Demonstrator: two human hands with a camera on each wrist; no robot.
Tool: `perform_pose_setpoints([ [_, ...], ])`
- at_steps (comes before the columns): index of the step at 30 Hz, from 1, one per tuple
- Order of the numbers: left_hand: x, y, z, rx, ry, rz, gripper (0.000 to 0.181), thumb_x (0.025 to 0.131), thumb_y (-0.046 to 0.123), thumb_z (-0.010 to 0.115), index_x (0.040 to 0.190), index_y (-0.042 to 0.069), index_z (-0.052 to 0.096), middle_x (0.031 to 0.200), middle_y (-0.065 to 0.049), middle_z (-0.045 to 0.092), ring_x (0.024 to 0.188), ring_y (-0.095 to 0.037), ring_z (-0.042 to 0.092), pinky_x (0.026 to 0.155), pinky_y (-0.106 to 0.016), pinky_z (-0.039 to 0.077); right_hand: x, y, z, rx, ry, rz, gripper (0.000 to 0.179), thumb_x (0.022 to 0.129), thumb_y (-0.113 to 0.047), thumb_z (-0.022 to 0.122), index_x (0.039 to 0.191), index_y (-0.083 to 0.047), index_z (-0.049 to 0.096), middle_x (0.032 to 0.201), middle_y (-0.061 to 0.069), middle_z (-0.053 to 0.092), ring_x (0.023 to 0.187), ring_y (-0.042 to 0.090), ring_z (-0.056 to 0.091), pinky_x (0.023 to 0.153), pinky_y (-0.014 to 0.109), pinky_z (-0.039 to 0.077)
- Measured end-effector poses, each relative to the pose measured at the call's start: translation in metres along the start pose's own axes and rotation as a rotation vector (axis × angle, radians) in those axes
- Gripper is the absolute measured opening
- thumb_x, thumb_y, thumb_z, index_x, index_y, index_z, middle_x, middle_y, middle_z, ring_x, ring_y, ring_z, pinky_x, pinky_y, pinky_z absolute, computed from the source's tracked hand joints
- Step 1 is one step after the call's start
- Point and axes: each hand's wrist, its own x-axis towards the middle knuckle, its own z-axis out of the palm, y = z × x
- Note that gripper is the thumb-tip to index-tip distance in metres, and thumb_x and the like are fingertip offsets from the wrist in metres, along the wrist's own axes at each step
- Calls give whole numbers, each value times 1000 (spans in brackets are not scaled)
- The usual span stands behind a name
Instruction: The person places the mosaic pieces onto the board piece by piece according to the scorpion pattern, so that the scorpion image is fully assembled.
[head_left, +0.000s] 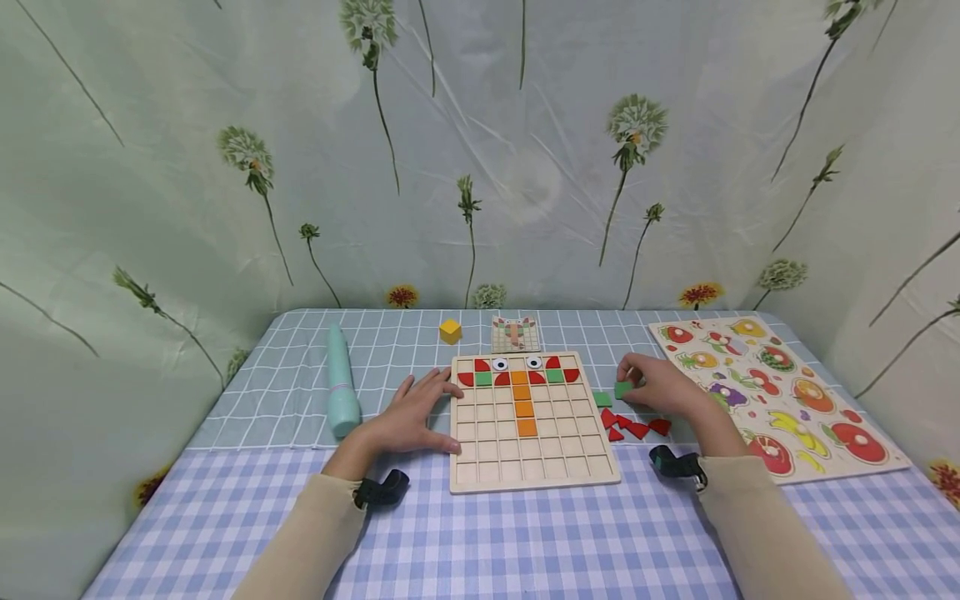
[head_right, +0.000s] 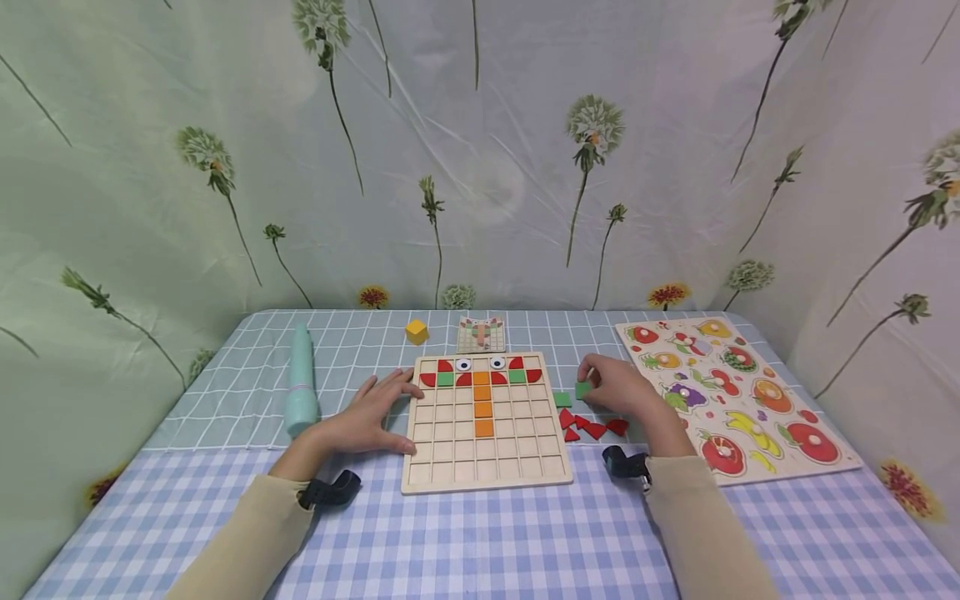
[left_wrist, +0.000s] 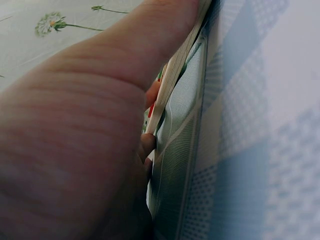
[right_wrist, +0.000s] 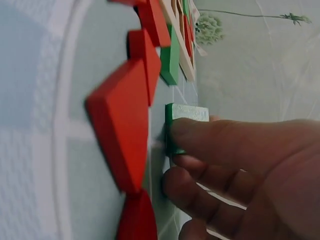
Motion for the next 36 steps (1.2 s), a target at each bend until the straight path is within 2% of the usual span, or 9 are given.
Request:
perform_pose_setpoints([
  [5, 0, 0, 0, -6, 6, 6, 76, 73, 53, 84, 133, 23, 49, 168, -15, 18, 157, -37, 9, 123, -64, -3, 3, -6, 5, -24, 50, -44, 12, 90, -8, 63, 101, -13, 63, 95, 9, 64, 83, 22, 56, 67, 28, 45],
  [9, -1, 1, 0, -11, 7, 10, 76, 73, 53, 84, 133, 22, 50, 168, -15, 19, 157, -37, 10, 123, -64, -3, 5, -12, 8, -34, 83, -75, 15, 93, -7, 60, 104, -12, 69, 94, 9, 64, 84, 22, 56, 67, 27, 47],
  [14, -1, 0, 0, -9, 3, 7, 77, 73, 54, 84, 134, 23, 49, 168, -13, 18, 157, -36, 9, 123, -64, -3, 7, -19, 12, -7, 89, -102, 20, 93, -2, 58, 107, -11, 70, 102, 11, 66, 86, 22, 58, 69, 28, 52],
  [20, -1, 0, 0, -21, 1, 8, 79, 73, 53, 84, 136, 23, 48, 169, -12, 17, 158, -33, 7, 124, -62, -4, 12, -28, 19, 20, 50, -84, 27, 87, 3, 62, 110, -10, 69, 109, 13, 67, 92, 24, 59, 78, 33, 56],
  [24, -1, 0, 0, -22, 0, 11, 79, 73, 54, 84, 136, 22, 48, 168, -12, 17, 158, -33, 7, 124, -63, -3, 13, -34, 22, 17, 47, -76, 29, 86, 1, 65, 112, -11, 69, 111, 13, 68, 93, 24, 60, 78, 34, 56],
  [31, -2, 0, -1, -9, 2, 10, 78, 73, 55, 84, 135, 23, 49, 168, -13, 17, 157, -35, 9, 123, -63, -3, 10, -44, 26, -11, 102, -96, 30, 89, -4, 64, 118, -10, 69, 113, 12, 69, 93, 24, 62, 82, 37, 57],
  [36, -1, -1, -1, -4, 4, 11, 78, 73, 54, 84, 135, 23, 49, 168, -14, 18, 157, -36, 10, 123, -64, -2, 11, -53, 31, -13, 115, -66, 28, 90, -8, 67, 118, -12, 68, 111, 10, 69, 92, 23, 61, 83, 37, 56],
])
